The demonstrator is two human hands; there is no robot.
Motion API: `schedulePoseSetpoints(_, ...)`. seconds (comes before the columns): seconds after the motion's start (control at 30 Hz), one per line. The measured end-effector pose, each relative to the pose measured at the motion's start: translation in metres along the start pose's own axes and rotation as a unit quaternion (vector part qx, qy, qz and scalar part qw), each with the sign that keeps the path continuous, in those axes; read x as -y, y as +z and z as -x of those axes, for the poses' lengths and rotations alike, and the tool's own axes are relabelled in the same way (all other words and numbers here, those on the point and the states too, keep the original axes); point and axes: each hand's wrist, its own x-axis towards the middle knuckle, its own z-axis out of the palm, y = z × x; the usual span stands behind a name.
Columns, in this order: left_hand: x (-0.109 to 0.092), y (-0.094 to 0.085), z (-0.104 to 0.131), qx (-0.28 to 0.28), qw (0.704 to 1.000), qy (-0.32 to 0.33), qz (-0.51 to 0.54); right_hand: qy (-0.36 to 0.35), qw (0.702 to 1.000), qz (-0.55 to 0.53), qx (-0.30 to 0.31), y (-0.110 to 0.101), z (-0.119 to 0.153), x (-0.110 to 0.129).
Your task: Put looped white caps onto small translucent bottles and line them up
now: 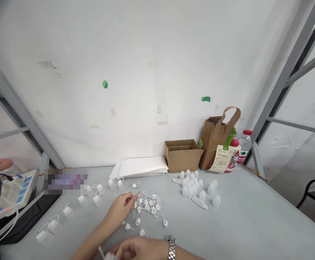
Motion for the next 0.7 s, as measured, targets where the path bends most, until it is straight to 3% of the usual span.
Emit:
schedulePoseSetpoints(0.1, 0.002, -0.008, -0.003, 0.017, 0.998, -0.014, 0.064, -0.037, 0.997, -0.025, -0.065, -0.007, 0.002, 0.010)
schedulePoseSetpoints(0.23, 0.007, -0.017, -0.009, -0.003, 0.993, -0.034, 0.115, -0.078, 0.987, -0.014, -0.140, -0.017, 0.005, 0.022)
schedulePoseSetpoints(0.37, 0.009, -0.022, -0.013, -0.006, 0.992, -0.032, 0.122, -0.092, 0.987, -0.015, -0.129, -0.024, 0.011, 0.028)
schedulePoseSetpoints(0.47, 0.012, -0.029, -0.010, -0.002, 0.998, -0.034, 0.055, -0.096, 0.987, -0.010, -0.126, -0.029, 0.018, 0.035)
schedulePoseSetpoints(0.53, 0.015, -0.037, -0.006, 0.030, 0.999, -0.043, -0.014, -0.101, 0.984, 0.004, -0.144, -0.032, 0.023, 0.041)
schedulePoseSetpoints(0.7, 0.021, -0.056, 0.008, 0.106, 0.973, -0.102, -0.178, -0.068, 0.986, 0.045, -0.148, -0.040, 0.028, 0.047)
